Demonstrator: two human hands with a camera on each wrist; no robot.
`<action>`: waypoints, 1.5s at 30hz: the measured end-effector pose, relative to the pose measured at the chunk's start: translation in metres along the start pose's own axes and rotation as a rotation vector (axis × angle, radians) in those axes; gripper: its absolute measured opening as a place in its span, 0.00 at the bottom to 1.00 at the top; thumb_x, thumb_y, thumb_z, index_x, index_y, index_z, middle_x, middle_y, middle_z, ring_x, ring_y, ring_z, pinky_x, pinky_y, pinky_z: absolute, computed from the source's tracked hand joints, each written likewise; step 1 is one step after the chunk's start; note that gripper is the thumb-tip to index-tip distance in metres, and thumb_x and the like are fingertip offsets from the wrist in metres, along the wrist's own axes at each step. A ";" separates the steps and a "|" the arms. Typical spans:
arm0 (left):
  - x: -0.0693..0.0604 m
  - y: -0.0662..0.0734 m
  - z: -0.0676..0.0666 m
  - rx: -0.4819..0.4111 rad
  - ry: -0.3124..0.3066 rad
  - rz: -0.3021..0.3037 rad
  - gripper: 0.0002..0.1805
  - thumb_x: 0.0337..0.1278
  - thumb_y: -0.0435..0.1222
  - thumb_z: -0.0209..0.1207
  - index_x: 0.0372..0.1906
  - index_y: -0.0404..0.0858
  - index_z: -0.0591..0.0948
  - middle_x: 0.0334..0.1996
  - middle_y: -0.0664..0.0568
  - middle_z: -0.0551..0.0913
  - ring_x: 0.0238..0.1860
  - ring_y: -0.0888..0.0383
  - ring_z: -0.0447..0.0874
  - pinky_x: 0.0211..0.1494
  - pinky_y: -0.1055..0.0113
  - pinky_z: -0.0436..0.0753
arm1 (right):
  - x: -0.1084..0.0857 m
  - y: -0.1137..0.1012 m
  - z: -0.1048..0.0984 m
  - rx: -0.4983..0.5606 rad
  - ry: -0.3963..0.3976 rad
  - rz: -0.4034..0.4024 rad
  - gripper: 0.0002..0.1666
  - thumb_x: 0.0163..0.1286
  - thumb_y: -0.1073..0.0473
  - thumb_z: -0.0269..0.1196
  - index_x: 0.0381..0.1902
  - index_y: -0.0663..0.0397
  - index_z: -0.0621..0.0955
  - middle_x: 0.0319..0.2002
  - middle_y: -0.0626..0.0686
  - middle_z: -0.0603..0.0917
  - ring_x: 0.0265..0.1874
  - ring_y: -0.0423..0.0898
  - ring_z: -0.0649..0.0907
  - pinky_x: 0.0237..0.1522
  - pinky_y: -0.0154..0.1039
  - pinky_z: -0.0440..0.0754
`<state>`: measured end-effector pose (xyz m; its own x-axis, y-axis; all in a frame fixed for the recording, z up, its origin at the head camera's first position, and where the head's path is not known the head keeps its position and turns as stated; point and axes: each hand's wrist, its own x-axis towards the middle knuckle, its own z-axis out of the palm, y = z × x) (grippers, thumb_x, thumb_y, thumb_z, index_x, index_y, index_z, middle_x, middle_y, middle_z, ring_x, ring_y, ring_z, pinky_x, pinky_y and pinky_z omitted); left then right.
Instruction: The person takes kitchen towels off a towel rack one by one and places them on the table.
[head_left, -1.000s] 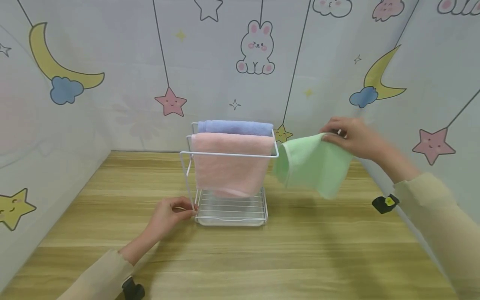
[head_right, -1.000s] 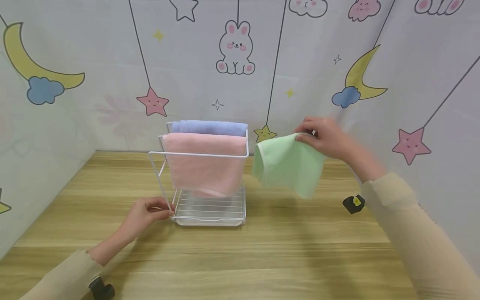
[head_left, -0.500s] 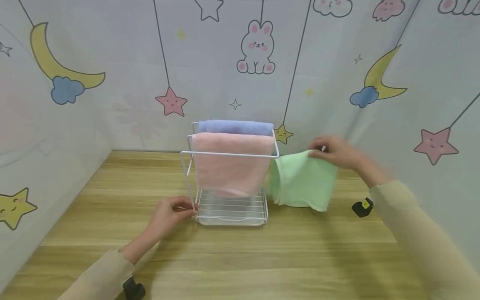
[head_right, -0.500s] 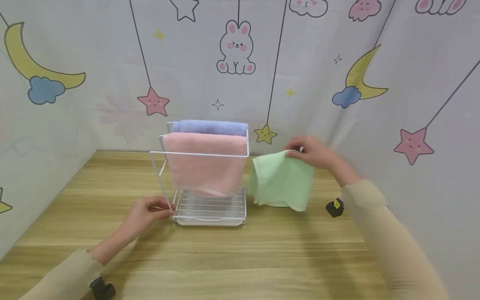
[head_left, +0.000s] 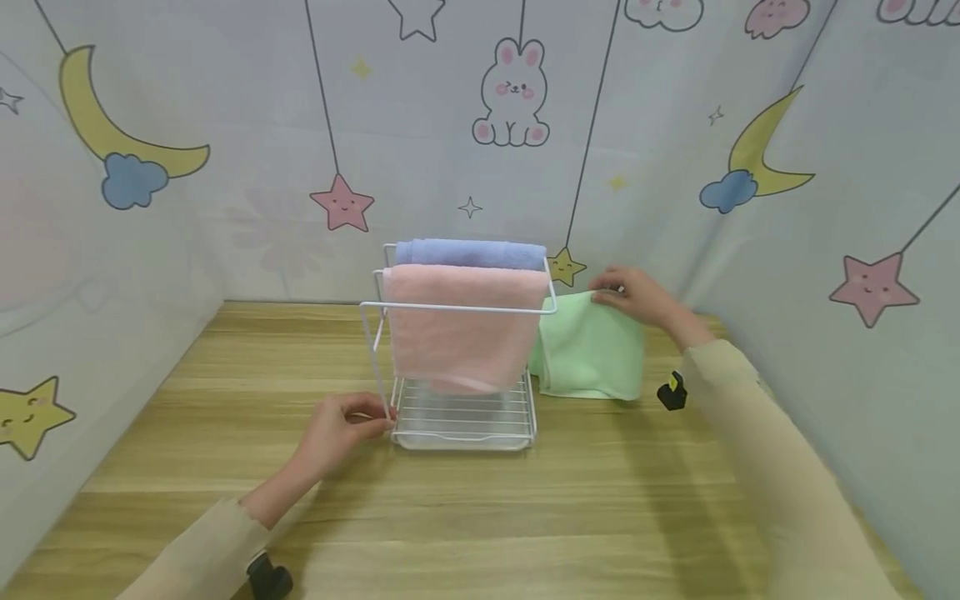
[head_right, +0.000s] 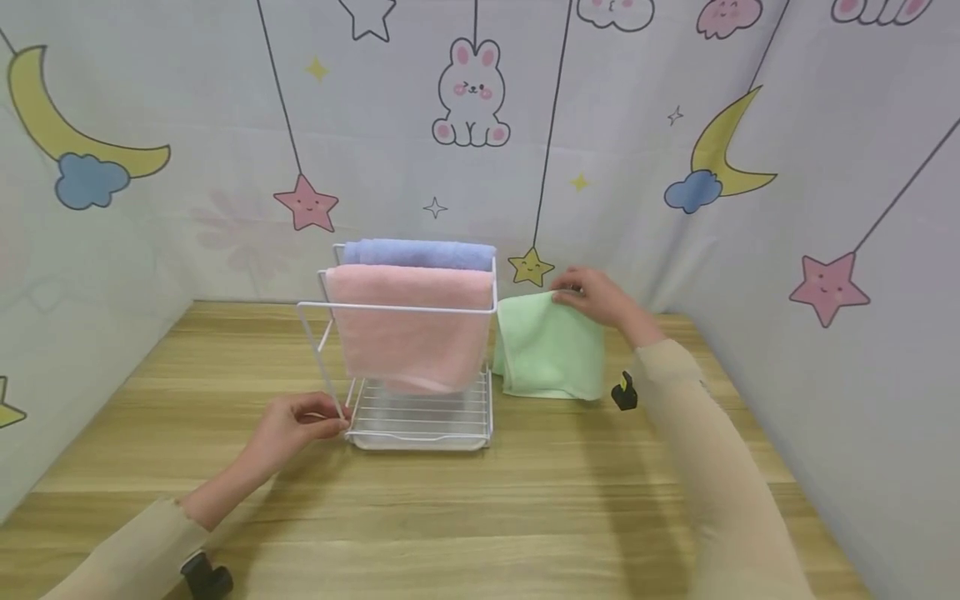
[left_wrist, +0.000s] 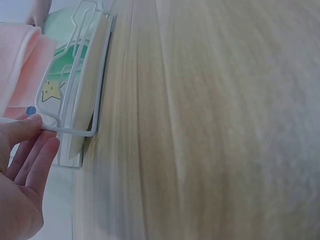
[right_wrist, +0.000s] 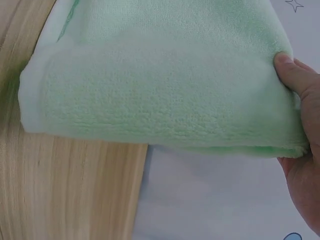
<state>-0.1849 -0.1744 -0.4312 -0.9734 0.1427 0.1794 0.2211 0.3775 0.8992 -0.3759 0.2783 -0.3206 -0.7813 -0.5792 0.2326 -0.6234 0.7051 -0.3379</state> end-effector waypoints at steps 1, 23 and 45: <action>0.000 0.000 0.000 0.000 0.000 0.000 0.06 0.51 0.30 0.70 0.35 0.33 0.87 0.40 0.40 0.89 0.35 0.66 0.88 0.40 0.75 0.86 | 0.002 0.002 0.001 0.001 -0.002 0.006 0.13 0.71 0.61 0.61 0.49 0.62 0.83 0.43 0.60 0.85 0.43 0.54 0.82 0.48 0.50 0.82; 0.003 -0.005 -0.003 0.024 -0.035 -0.002 0.05 0.54 0.31 0.68 0.36 0.35 0.86 0.41 0.41 0.89 0.36 0.68 0.87 0.42 0.74 0.86 | 0.032 0.025 0.020 0.071 -0.010 0.059 0.12 0.67 0.64 0.65 0.47 0.60 0.85 0.47 0.61 0.87 0.46 0.54 0.84 0.53 0.49 0.83; -0.002 -0.001 -0.001 0.020 -0.024 0.006 0.05 0.53 0.29 0.68 0.36 0.33 0.86 0.41 0.40 0.89 0.38 0.66 0.87 0.42 0.75 0.86 | 0.019 0.035 0.029 0.112 -0.113 0.165 0.19 0.69 0.72 0.58 0.57 0.60 0.81 0.58 0.65 0.81 0.58 0.60 0.78 0.63 0.58 0.76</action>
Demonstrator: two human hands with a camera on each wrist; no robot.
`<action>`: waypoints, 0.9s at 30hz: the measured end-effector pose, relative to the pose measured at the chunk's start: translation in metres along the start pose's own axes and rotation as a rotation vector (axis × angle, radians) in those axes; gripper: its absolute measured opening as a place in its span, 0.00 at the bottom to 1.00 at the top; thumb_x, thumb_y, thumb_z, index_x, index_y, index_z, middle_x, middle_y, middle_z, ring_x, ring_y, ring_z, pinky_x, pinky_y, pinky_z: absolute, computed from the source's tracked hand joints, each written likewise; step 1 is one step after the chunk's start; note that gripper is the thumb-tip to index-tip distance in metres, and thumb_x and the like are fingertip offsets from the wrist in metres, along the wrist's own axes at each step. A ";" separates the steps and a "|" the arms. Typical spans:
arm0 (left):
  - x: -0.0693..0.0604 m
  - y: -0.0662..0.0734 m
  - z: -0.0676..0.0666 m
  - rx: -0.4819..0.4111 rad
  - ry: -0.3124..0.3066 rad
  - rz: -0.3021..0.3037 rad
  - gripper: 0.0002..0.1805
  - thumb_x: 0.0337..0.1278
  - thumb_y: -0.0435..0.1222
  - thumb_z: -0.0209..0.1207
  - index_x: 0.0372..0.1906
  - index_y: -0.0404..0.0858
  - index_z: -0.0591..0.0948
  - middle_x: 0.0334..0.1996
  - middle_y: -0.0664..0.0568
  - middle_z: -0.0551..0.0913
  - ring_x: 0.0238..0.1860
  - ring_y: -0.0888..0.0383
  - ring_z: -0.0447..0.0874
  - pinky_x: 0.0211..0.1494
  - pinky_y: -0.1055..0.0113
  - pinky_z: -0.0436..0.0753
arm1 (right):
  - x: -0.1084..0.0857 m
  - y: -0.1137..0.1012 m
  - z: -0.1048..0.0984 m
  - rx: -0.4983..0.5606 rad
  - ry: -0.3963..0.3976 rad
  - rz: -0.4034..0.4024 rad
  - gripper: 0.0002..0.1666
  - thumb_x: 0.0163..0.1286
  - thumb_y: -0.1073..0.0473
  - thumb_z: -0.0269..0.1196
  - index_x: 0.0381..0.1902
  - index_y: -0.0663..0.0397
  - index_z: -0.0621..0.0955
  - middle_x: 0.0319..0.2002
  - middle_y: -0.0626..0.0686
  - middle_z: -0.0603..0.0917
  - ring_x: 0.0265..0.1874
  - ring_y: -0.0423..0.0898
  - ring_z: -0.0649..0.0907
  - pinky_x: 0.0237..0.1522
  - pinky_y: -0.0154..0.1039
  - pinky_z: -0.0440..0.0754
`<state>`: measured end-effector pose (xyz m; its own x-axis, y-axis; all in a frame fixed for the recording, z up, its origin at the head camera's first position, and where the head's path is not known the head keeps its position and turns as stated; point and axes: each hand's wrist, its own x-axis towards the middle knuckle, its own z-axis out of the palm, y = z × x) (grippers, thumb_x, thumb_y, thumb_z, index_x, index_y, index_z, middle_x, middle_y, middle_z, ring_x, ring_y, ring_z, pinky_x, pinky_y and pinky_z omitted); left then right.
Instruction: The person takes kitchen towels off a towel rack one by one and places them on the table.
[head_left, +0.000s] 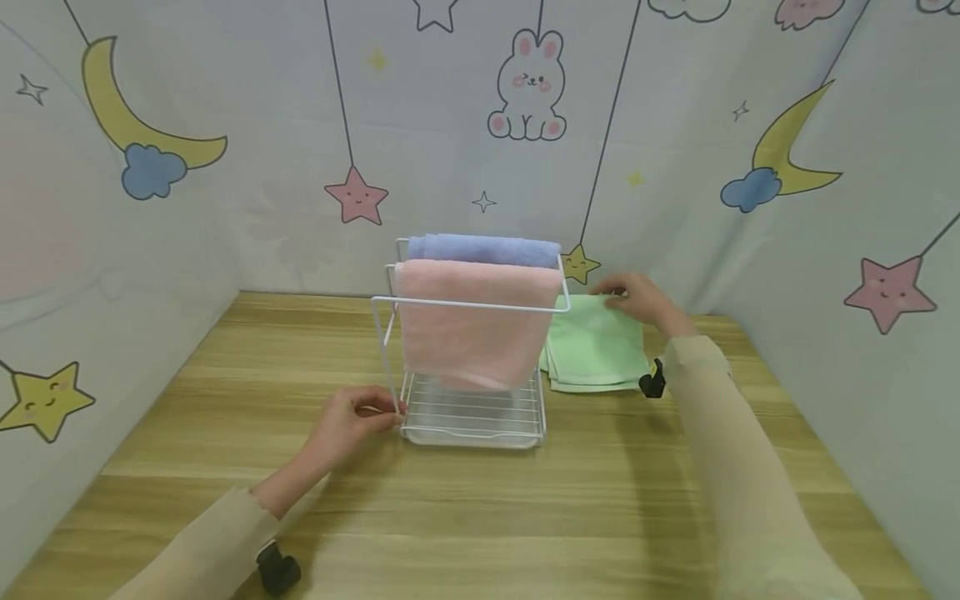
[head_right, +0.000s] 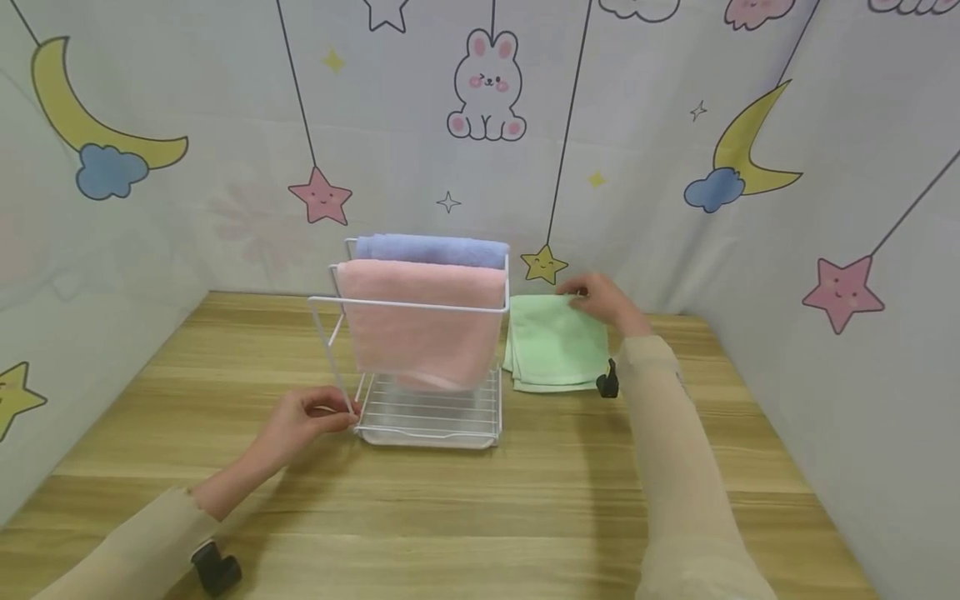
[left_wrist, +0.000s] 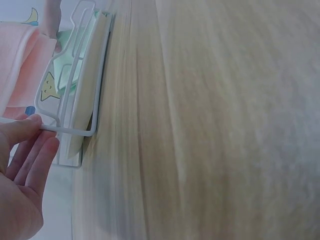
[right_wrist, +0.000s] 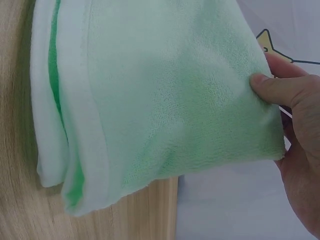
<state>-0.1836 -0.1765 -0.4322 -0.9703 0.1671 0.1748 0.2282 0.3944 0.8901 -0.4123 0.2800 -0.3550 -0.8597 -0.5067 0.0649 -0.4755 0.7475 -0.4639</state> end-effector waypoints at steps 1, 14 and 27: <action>0.000 0.000 0.000 -0.002 0.000 -0.004 0.05 0.53 0.29 0.68 0.36 0.33 0.86 0.41 0.40 0.89 0.37 0.66 0.88 0.42 0.75 0.86 | 0.000 0.000 0.000 0.000 0.004 0.004 0.19 0.69 0.72 0.58 0.56 0.60 0.81 0.58 0.64 0.81 0.58 0.60 0.78 0.63 0.58 0.76; 0.001 0.000 0.005 -0.017 0.044 -0.002 0.09 0.51 0.30 0.70 0.38 0.32 0.86 0.42 0.39 0.89 0.33 0.66 0.88 0.40 0.75 0.86 | -0.006 -0.006 -0.009 -0.098 0.118 0.019 0.30 0.67 0.58 0.67 0.66 0.54 0.75 0.69 0.62 0.73 0.69 0.63 0.69 0.71 0.64 0.65; -0.003 -0.002 0.006 0.043 0.109 -0.004 0.13 0.51 0.31 0.71 0.41 0.31 0.83 0.37 0.40 0.89 0.35 0.65 0.88 0.40 0.77 0.85 | -0.009 -0.048 -0.037 -0.108 0.229 -0.133 0.28 0.66 0.58 0.68 0.63 0.54 0.77 0.66 0.60 0.77 0.68 0.60 0.72 0.71 0.59 0.68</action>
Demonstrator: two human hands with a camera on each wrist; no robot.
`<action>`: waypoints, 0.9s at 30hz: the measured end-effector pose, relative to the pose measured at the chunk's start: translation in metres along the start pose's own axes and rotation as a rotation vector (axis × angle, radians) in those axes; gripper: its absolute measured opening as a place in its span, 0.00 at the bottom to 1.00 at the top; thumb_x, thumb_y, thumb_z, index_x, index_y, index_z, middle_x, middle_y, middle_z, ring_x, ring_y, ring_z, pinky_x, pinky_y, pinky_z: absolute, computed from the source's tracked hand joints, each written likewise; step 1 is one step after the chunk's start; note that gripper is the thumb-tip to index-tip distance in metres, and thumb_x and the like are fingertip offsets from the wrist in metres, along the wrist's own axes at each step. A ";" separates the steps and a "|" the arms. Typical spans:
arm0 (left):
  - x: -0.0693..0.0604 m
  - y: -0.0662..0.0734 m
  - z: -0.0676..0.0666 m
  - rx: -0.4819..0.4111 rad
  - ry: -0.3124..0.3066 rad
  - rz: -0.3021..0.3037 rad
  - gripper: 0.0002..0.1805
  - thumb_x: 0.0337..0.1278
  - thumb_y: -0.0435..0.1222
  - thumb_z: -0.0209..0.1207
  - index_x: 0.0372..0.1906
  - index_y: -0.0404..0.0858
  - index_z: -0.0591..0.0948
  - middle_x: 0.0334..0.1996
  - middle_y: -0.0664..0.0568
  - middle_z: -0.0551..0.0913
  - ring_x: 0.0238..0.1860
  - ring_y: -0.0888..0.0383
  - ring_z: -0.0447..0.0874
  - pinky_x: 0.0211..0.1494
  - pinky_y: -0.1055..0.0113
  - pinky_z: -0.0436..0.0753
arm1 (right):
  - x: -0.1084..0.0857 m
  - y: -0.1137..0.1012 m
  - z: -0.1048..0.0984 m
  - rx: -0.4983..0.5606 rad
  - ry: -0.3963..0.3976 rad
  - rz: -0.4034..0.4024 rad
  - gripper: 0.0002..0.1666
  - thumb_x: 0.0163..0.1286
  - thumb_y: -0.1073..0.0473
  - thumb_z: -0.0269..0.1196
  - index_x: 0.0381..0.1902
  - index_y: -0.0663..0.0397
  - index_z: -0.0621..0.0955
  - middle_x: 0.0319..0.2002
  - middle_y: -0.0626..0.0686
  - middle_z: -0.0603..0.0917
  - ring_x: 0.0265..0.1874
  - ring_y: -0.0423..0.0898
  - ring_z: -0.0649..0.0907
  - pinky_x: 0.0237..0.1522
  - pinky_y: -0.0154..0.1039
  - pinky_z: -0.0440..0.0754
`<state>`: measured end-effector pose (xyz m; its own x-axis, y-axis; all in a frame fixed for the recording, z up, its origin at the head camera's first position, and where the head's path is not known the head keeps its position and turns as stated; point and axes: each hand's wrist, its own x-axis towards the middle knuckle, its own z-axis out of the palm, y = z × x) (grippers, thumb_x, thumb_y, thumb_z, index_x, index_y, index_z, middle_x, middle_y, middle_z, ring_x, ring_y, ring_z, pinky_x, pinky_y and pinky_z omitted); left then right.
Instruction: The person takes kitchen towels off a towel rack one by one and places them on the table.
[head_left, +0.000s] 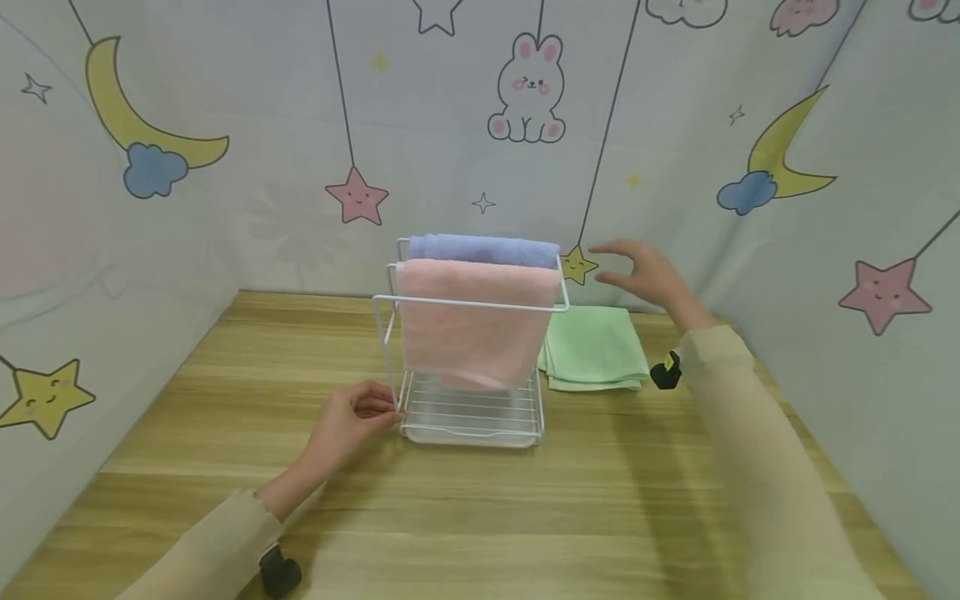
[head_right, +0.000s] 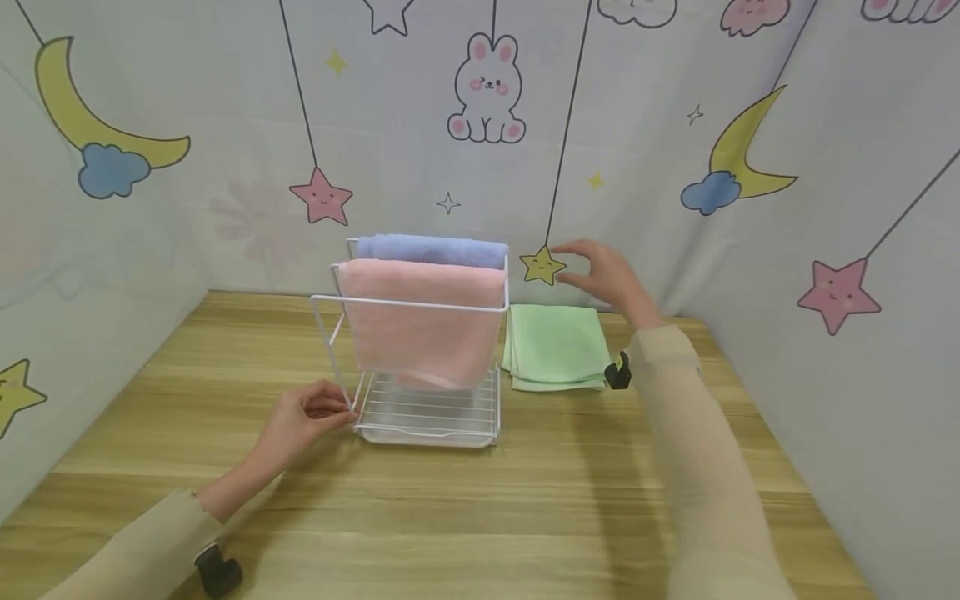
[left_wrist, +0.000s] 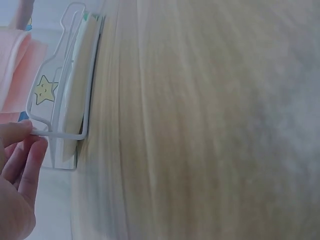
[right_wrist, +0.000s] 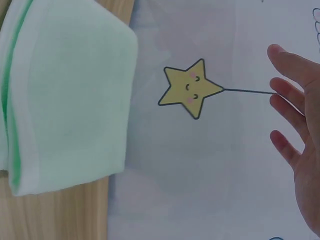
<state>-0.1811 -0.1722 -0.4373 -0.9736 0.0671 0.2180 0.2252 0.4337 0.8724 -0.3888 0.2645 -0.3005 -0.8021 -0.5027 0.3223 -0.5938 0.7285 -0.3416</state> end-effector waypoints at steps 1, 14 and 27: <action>0.000 0.000 0.000 0.014 0.004 0.004 0.13 0.51 0.32 0.71 0.41 0.31 0.83 0.37 0.41 0.89 0.36 0.64 0.88 0.40 0.77 0.85 | 0.001 -0.004 -0.003 0.000 0.014 -0.020 0.28 0.66 0.58 0.68 0.63 0.54 0.77 0.65 0.60 0.78 0.67 0.60 0.73 0.71 0.59 0.68; -0.002 -0.005 0.003 0.125 0.010 -0.027 0.05 0.53 0.32 0.70 0.36 0.37 0.89 0.43 0.43 0.90 0.47 0.49 0.88 0.40 0.75 0.85 | 0.000 -0.047 -0.026 0.008 0.134 -0.263 0.24 0.63 0.61 0.70 0.58 0.54 0.81 0.58 0.56 0.84 0.61 0.56 0.79 0.67 0.56 0.74; -0.001 -0.011 0.003 0.065 -0.055 -0.006 0.07 0.53 0.32 0.70 0.37 0.36 0.89 0.43 0.41 0.90 0.39 0.62 0.88 0.42 0.77 0.83 | 0.000 -0.102 -0.042 -0.003 0.148 -0.434 0.22 0.63 0.63 0.69 0.56 0.50 0.83 0.57 0.55 0.84 0.59 0.53 0.80 0.64 0.54 0.76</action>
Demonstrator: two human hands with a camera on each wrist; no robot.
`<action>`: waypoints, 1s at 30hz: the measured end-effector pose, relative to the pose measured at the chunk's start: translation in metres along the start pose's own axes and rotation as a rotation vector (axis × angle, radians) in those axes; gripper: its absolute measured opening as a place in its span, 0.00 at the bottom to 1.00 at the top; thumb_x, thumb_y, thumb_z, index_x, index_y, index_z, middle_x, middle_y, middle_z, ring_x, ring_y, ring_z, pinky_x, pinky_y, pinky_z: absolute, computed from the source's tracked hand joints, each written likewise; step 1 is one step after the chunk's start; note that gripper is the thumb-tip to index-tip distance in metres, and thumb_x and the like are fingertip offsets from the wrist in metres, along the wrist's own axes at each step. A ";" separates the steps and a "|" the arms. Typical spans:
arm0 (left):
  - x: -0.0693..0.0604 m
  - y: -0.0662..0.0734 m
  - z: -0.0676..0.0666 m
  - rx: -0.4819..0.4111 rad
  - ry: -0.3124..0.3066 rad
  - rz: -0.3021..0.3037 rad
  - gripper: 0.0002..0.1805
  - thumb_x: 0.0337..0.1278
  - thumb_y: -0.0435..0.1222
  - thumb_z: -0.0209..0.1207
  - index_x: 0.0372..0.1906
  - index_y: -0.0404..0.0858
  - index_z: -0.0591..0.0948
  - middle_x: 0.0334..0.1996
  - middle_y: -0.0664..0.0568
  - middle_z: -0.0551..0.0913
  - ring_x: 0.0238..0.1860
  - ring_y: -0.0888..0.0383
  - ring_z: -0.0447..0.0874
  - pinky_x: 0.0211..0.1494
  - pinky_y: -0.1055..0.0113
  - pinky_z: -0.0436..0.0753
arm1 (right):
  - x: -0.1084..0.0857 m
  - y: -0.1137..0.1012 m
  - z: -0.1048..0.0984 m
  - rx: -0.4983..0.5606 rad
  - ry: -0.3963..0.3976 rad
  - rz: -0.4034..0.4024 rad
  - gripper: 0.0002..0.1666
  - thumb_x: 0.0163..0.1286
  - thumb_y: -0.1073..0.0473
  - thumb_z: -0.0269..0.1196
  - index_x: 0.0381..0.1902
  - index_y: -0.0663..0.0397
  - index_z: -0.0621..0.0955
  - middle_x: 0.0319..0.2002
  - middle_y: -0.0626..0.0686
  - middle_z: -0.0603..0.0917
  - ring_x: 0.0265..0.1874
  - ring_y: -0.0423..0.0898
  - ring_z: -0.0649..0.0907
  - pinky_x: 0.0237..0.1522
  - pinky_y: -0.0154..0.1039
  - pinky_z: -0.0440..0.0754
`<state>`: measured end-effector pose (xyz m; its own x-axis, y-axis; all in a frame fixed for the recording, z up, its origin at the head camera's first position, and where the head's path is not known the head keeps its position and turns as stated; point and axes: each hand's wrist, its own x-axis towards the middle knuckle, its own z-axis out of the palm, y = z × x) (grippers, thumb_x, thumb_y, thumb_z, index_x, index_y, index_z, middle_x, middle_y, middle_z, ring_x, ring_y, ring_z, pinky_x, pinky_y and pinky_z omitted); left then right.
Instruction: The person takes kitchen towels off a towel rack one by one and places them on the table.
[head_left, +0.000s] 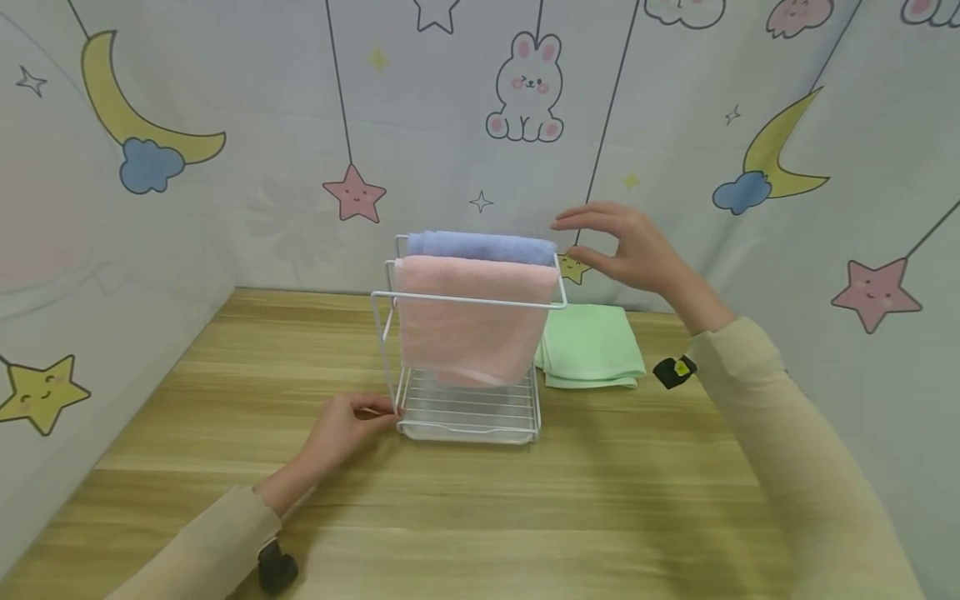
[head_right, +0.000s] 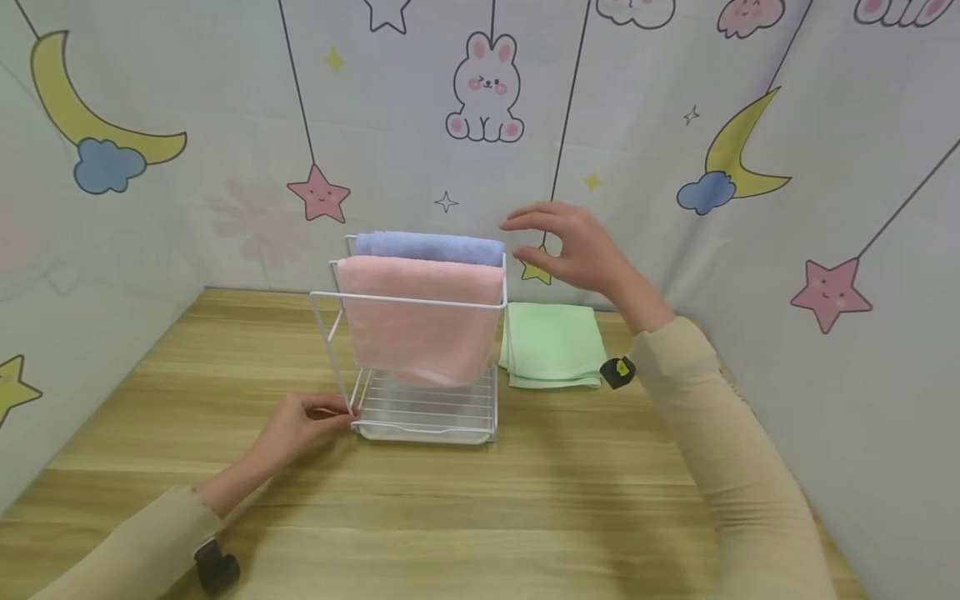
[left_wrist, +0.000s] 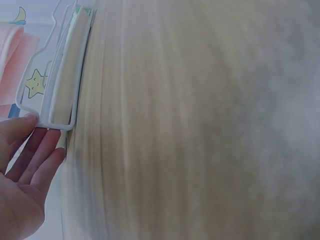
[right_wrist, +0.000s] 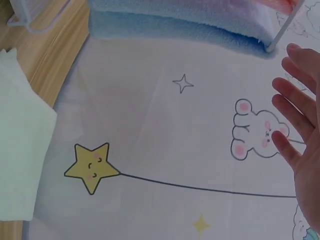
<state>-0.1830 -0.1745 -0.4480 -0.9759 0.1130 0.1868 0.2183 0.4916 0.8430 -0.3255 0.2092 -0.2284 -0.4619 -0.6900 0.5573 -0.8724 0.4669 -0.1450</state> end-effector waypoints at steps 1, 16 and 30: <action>0.000 0.000 0.000 0.011 -0.002 0.005 0.07 0.53 0.32 0.69 0.37 0.36 0.89 0.43 0.41 0.90 0.40 0.60 0.89 0.42 0.77 0.83 | 0.002 -0.004 -0.001 0.002 -0.002 -0.010 0.22 0.63 0.62 0.69 0.56 0.50 0.83 0.57 0.55 0.84 0.59 0.53 0.80 0.64 0.54 0.76; 0.003 -0.005 -0.004 0.027 -0.058 0.025 0.07 0.55 0.35 0.69 0.38 0.36 0.89 0.41 0.43 0.90 0.38 0.66 0.87 0.43 0.77 0.83 | 0.035 -0.051 0.004 0.076 -0.073 -0.112 0.22 0.66 0.58 0.67 0.58 0.49 0.82 0.57 0.51 0.85 0.59 0.48 0.80 0.64 0.49 0.77; 0.004 -0.005 -0.005 0.047 -0.081 0.066 0.06 0.56 0.33 0.67 0.38 0.37 0.88 0.40 0.44 0.90 0.38 0.62 0.88 0.42 0.77 0.83 | 0.051 -0.073 0.018 0.128 -0.203 -0.130 0.26 0.65 0.53 0.69 0.60 0.50 0.80 0.58 0.49 0.83 0.57 0.45 0.79 0.57 0.45 0.79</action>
<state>-0.1883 -0.1806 -0.4488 -0.9563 0.2152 0.1981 0.2840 0.5208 0.8051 -0.2886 0.1300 -0.2039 -0.3562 -0.8424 0.4043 -0.9336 0.3024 -0.1924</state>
